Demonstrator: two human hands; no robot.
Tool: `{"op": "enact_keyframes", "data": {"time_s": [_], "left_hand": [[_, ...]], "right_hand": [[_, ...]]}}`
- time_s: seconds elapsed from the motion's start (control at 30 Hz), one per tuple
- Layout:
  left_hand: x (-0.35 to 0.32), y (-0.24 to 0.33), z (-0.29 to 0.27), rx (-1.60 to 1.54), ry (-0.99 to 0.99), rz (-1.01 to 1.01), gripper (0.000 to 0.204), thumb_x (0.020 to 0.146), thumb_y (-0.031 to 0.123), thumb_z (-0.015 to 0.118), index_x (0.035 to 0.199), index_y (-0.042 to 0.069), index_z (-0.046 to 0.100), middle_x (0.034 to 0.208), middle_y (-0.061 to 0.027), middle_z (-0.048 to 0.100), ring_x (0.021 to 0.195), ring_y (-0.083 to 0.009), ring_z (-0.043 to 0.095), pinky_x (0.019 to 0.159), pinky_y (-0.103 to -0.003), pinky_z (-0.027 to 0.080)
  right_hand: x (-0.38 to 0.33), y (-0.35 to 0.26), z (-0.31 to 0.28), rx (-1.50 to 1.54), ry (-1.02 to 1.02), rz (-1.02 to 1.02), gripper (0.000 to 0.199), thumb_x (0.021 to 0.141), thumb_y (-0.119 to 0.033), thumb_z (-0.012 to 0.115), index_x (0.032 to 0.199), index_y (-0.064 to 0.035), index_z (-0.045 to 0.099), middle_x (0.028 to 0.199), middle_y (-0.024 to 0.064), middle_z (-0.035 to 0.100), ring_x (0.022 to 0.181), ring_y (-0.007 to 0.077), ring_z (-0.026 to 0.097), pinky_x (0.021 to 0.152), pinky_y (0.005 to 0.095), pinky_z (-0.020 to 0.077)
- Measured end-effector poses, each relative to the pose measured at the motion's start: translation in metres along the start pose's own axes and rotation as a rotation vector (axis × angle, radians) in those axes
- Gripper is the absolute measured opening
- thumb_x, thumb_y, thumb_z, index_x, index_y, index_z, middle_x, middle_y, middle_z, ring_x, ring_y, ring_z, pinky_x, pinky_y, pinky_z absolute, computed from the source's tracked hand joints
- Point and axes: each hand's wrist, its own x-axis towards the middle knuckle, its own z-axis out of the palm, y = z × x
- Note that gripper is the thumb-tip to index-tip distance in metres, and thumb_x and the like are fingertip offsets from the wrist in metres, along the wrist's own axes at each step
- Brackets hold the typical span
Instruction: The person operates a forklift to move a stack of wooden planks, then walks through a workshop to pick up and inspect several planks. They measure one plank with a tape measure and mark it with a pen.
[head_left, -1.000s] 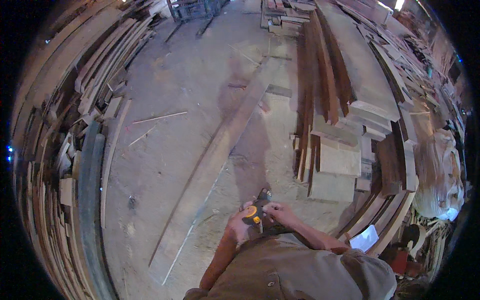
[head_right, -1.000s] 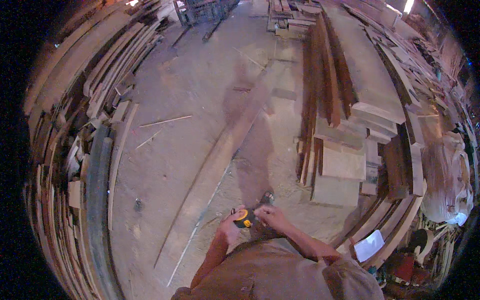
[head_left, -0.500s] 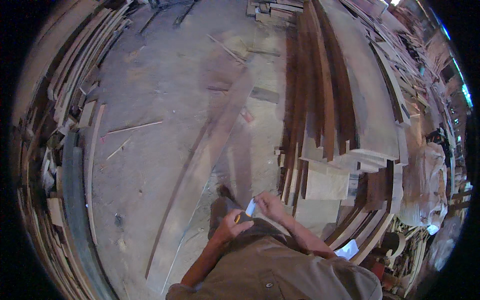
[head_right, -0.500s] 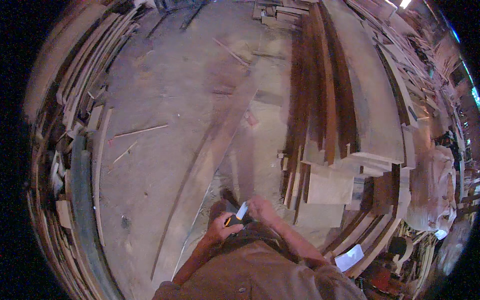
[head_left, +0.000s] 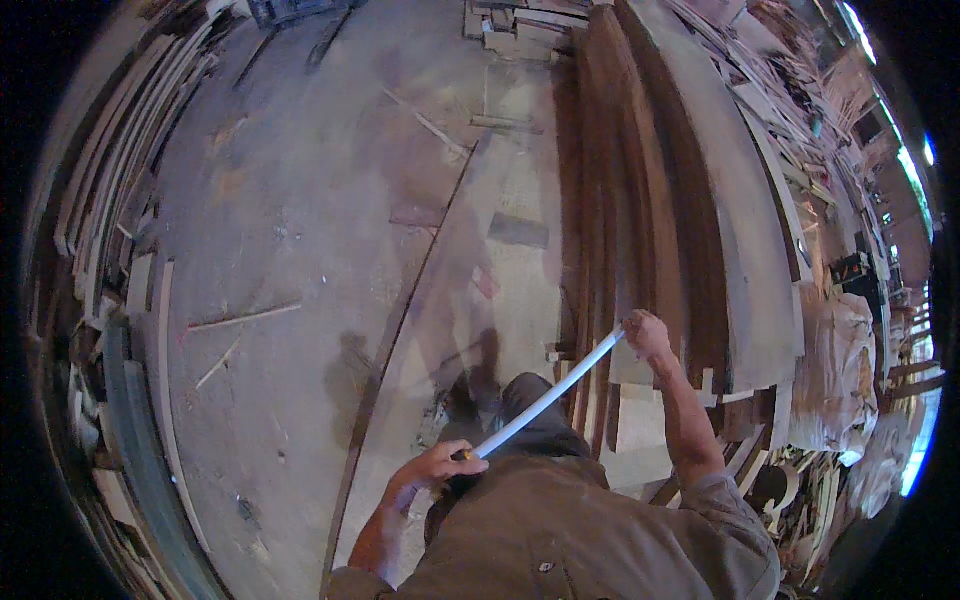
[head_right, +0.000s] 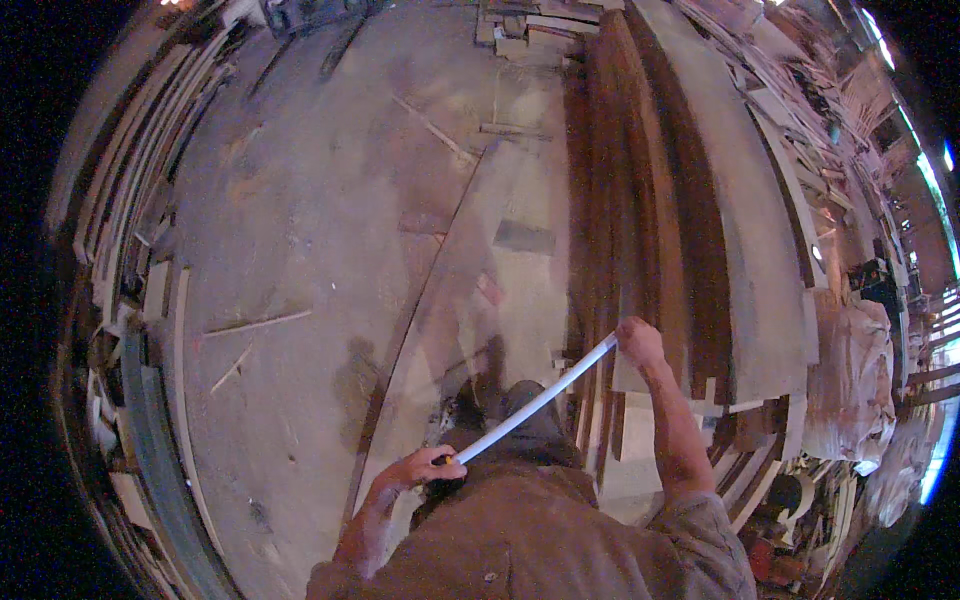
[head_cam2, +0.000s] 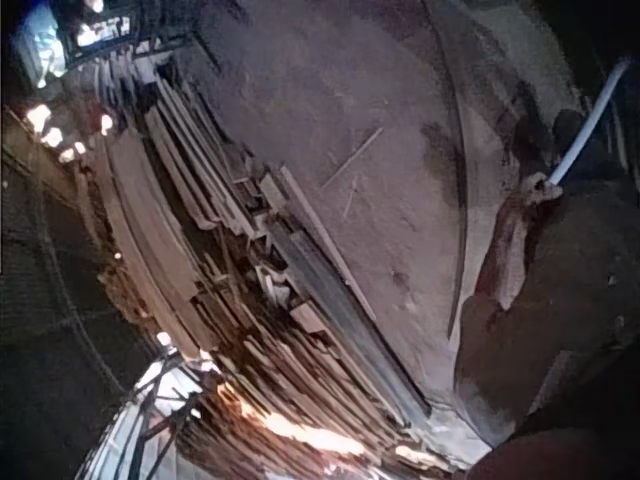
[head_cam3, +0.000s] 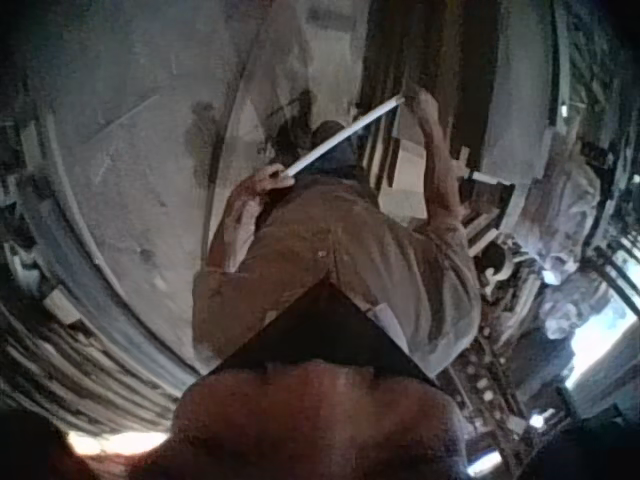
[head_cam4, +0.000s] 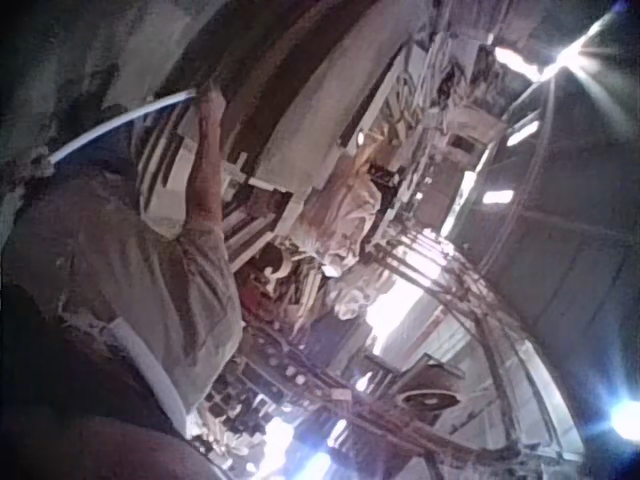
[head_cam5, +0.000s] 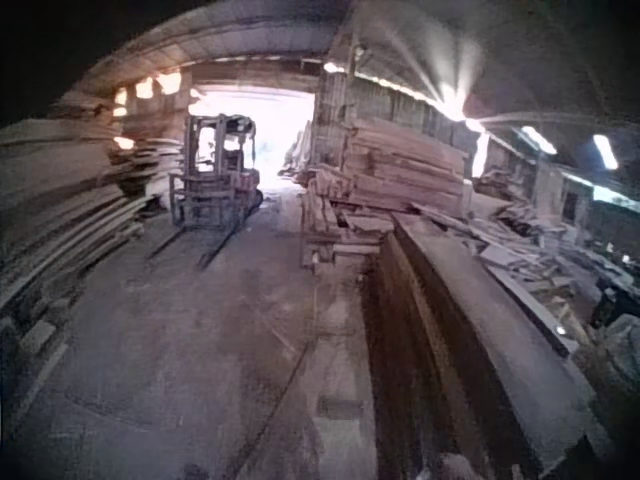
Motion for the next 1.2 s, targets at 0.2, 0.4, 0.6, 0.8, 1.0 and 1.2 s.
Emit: {"op": "enact_keyframes", "data": {"time_s": [0.2,0.4,0.6,0.8,1.0,1.2], "left_hand": [[0.006,0.016,-0.063,0.075,0.241,-0.171,0.048,0.074,0.048,0.077,0.095,0.006,0.067,0.077,-0.0049,0.061,0.071,-0.0168,0.056,0.063,-0.032,0.045],[0.047,0.077,-0.104,0.252,0.583,-0.191,0.037,0.081,0.036,0.072,0.099,0.005,0.064,0.081,-0.014,0.068,0.077,-0.0256,0.068,0.073,-0.036,0.052],[0.178,0.17,-0.157,0.472,0.526,-0.336,0.046,0.089,0.05,0.055,0.099,0.007,0.065,0.08,-0.0173,0.068,0.076,-0.0366,0.067,0.071,-0.043,0.052],[0.337,0.143,-0.259,0.043,0.594,-0.178,0.04,0.096,0.036,0.041,0.096,0.007,0.068,0.091,-0.0198,0.067,0.087,-0.0369,0.065,0.078,-0.045,0.049],[0.533,0.127,-0.399,0.173,0.704,-0.051,0.039,0.097,0.029,0.035,0.098,0.006,0.066,0.091,-0.0172,0.068,0.086,-0.0358,0.064,0.076,-0.044,0.048],[0.653,0.113,-0.507,0.257,0.868,-0.137,0.038,0.094,0.033,0.048,0.092,-0.002,0.064,0.086,-0.0162,0.068,0.083,-0.0283,0.067,0.075,-0.041,0.052]], "right_hand": [[0.151,0.015,0.007,-0.179,-0.082,-0.054,0.015,0.081,-0.021,0.062,0.084,-0.0064,0.061,0.089,0.0159,0.065,0.081,0.0389,0.064,0.068,0.0471,0.0538],[0.323,0.018,0.043,-0.261,-0.255,-0.146,0.017,0.076,-0.02,0.063,0.084,-0.006,0.062,0.09,0.0161,0.065,0.082,0.0375,0.065,0.07,0.047,0.0539],[0.479,0.013,0.101,-0.107,-0.345,-0.044,0.021,0.08,-0.02,0.061,0.091,-0.0033,0.066,0.091,0.0189,0.067,0.088,0.036,0.067,0.075,0.0457,0.0544],[0.537,0.048,0.15,0.789,-0.132,0.402,0.028,0.086,-0.029,0.064,0.096,-0.0032,0.068,0.086,0.0153,0.069,0.081,0.0244,0.068,0.071,0.0372,0.0526],[0.393,0.151,0.241,0.512,-0.522,0.403,0.03,0.092,-0.033,0.057,0.107,-0.0081,0.065,0.103,0.0101,0.068,0.09,0.0254,0.064,0.08,0.0378,0.05],[0.337,0.108,0.195,0.54,-0.877,0.633,0.033,0.091,-0.033,0.059,0.109,-0.0057,0.065,0.108,0.0145,0.064,0.099,0.0267,0.061,0.084,0.0389,0.0479]]}}
